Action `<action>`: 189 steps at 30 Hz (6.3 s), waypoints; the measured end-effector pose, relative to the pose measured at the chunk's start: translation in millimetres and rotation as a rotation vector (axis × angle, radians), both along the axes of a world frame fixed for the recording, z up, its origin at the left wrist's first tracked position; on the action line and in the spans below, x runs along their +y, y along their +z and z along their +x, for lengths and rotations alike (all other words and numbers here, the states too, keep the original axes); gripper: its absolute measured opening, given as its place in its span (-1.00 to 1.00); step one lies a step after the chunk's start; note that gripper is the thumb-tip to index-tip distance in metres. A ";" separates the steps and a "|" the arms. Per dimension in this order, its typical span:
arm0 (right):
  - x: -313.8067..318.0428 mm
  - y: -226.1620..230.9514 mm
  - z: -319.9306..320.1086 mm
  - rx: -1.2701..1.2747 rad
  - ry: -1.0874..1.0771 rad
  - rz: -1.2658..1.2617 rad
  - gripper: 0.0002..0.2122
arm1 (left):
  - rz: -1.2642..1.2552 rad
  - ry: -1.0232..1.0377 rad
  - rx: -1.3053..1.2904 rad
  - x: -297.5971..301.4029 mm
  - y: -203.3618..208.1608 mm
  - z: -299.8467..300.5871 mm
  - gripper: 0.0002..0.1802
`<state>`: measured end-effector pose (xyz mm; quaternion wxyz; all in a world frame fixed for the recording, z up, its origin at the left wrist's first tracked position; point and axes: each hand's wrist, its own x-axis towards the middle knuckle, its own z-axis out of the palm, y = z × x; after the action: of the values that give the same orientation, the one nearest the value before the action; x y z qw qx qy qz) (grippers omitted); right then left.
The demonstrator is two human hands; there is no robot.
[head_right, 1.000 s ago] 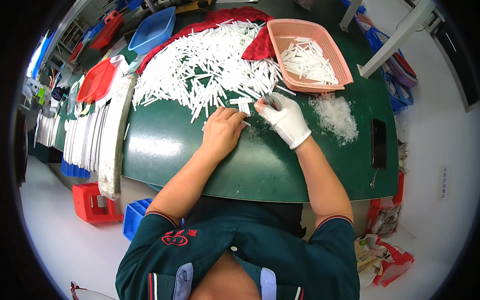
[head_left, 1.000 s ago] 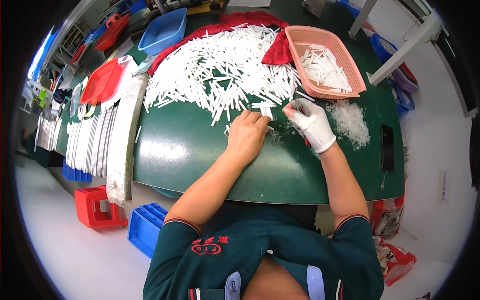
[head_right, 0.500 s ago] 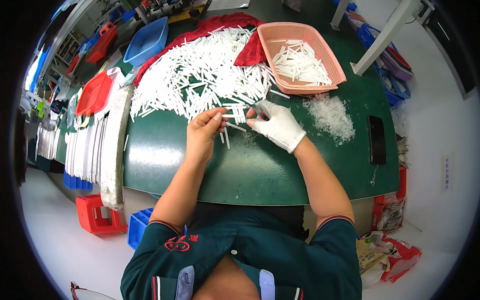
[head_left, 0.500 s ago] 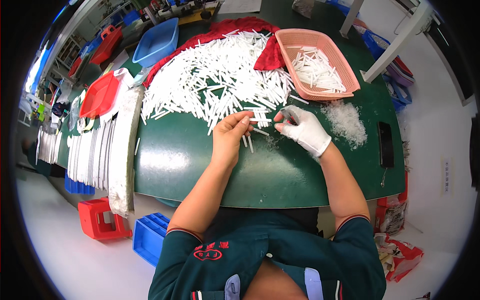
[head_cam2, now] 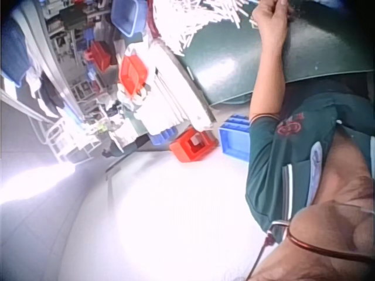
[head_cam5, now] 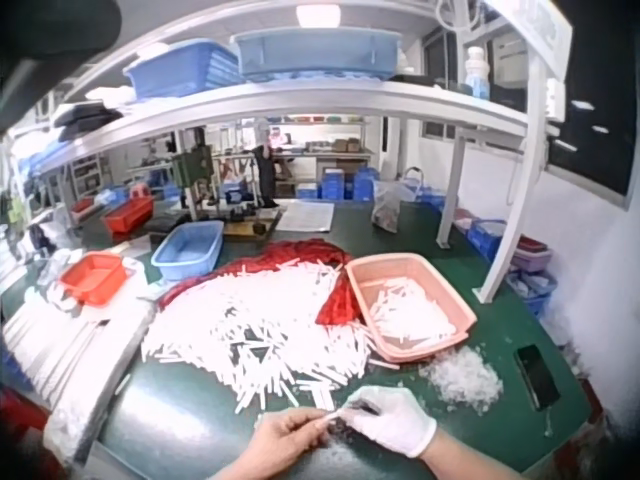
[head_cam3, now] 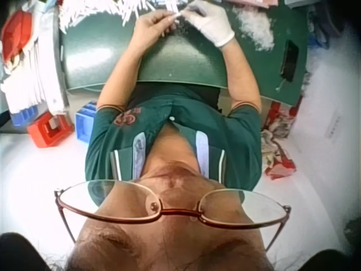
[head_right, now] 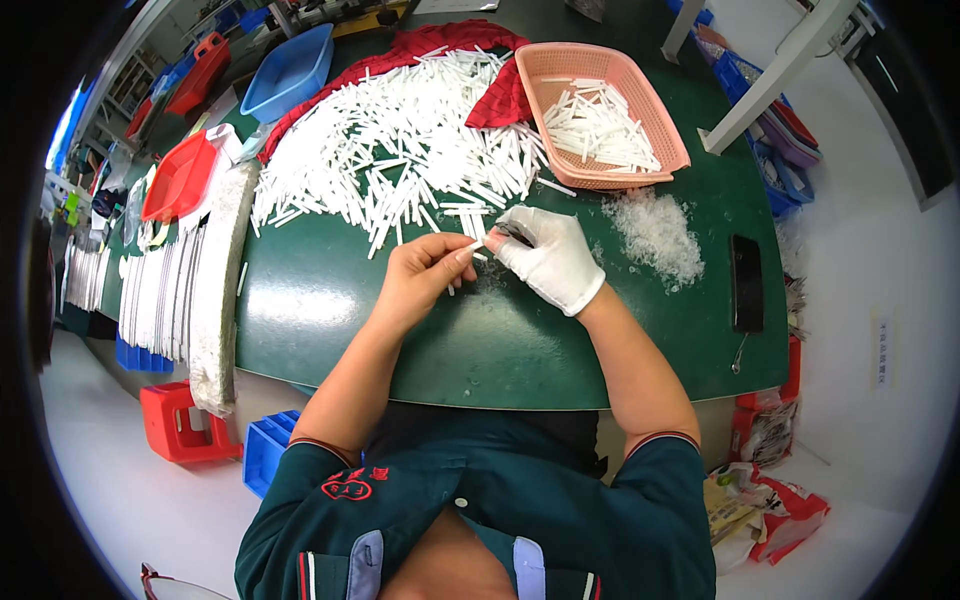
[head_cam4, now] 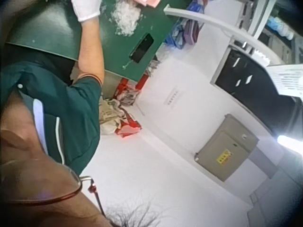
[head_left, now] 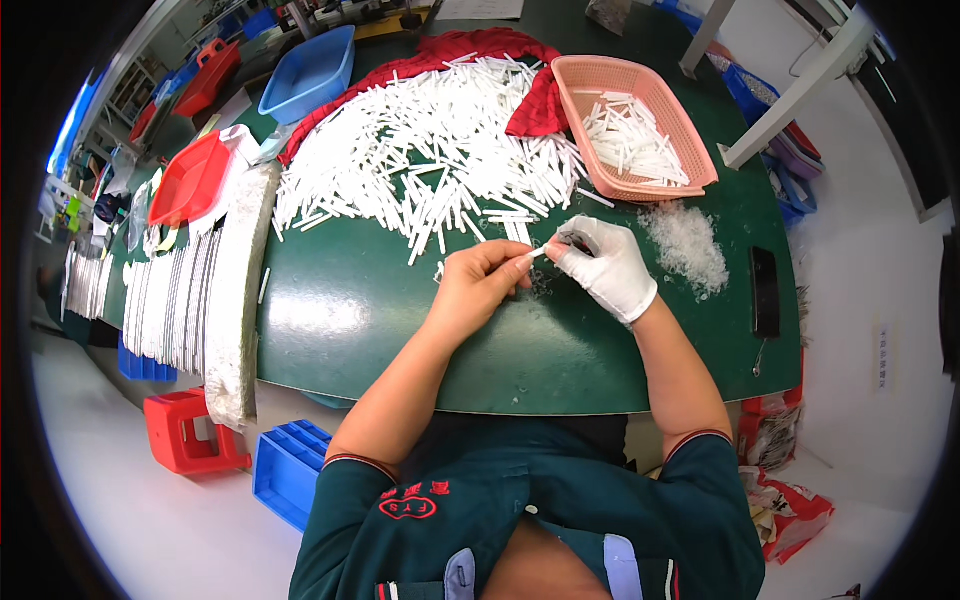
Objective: The person assembles small white plastic rods with rubber attachments by hand at a workstation.
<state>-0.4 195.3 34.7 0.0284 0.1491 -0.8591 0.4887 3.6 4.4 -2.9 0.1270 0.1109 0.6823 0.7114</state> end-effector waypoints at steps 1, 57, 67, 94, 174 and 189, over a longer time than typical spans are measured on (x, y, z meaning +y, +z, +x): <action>0.7 0.4 0.7 0.001 0.001 0.003 -0.87 | -0.004 -0.029 0.029 1.6 -0.4 0.9 -0.78; -8.6 4.6 6.1 0.320 -0.066 0.348 -0.87 | 0.225 -0.155 -0.164 -0.8 5.9 1.3 -0.79; -13.4 3.0 8.4 0.313 -0.098 0.481 -0.85 | 0.180 -0.151 -0.123 1.3 3.7 3.4 -0.83; 2.8 20.5 3.4 0.068 0.004 0.462 -0.70 | -0.291 0.057 0.223 5.2 11.4 9.9 -0.87; -4.3 9.1 6.8 0.159 0.109 0.397 -0.75 | 0.386 -0.325 -0.248 -2.7 3.9 -1.6 -0.74; 5.3 18.3 5.0 0.037 0.195 0.286 -0.70 | 0.285 -0.271 -0.209 -2.4 3.2 -2.5 -0.78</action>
<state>4.6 200.6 53.0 -0.0248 0.2433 -0.9007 0.3591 1.0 1.9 0.3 0.2743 0.1440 0.5369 0.7847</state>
